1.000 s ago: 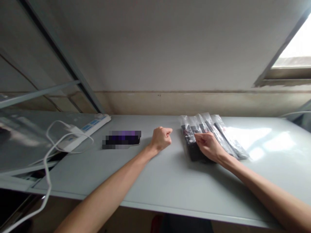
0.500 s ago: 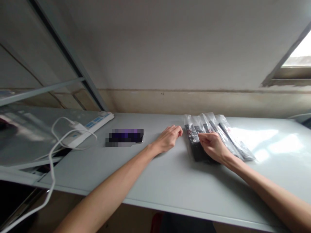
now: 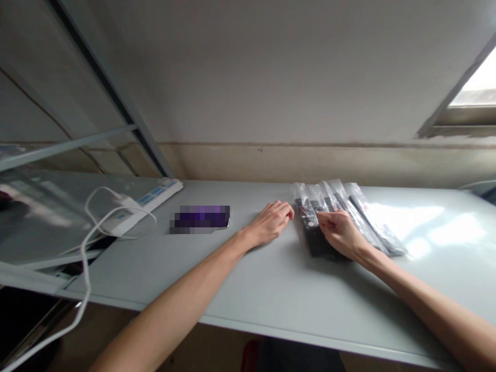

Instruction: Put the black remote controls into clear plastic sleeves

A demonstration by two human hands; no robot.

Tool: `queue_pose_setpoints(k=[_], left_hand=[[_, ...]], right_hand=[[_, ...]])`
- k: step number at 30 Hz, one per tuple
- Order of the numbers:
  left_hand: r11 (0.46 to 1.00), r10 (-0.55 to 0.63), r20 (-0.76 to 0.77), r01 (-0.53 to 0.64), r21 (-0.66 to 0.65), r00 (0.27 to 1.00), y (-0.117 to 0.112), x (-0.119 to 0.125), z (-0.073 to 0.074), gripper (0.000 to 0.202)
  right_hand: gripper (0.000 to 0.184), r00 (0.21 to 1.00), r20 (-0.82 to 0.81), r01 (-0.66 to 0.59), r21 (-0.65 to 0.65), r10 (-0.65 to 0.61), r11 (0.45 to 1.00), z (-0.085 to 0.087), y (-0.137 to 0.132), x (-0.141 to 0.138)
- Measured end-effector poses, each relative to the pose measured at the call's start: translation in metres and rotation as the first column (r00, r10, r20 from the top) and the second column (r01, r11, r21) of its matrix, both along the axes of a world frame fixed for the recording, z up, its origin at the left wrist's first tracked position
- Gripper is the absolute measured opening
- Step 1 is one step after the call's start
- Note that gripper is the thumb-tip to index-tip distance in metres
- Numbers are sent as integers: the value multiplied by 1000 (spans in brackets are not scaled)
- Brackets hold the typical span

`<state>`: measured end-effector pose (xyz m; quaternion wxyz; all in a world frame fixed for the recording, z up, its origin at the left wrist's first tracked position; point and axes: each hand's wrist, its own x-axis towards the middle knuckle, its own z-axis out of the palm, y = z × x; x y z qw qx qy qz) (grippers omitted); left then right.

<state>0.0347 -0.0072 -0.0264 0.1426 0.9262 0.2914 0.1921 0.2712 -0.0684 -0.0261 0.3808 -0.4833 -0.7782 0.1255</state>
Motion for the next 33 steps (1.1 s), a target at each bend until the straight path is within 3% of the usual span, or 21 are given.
queue_pose_setpoints(k=[10,19,27,33], left_hand=[[998,-44,28,43,36,999,3,-1,0,19],[997,-63,65,66,-43,996,3,-2,1,21],[998,-53,58,53,16,997,3,0,-3,14],[999,-18,47,19,-28,999,4,-2,-5,38]], right_hand=[[26,1000,0,-6,-37,6,999,-1,0,0],[28,1000,-21,-18,-69,17,997,-4,0,3],[28,993,109,-32,-75,40,997,-3,0,1],[29,976,212,-30,-56,42,998,-3,-2,1]])
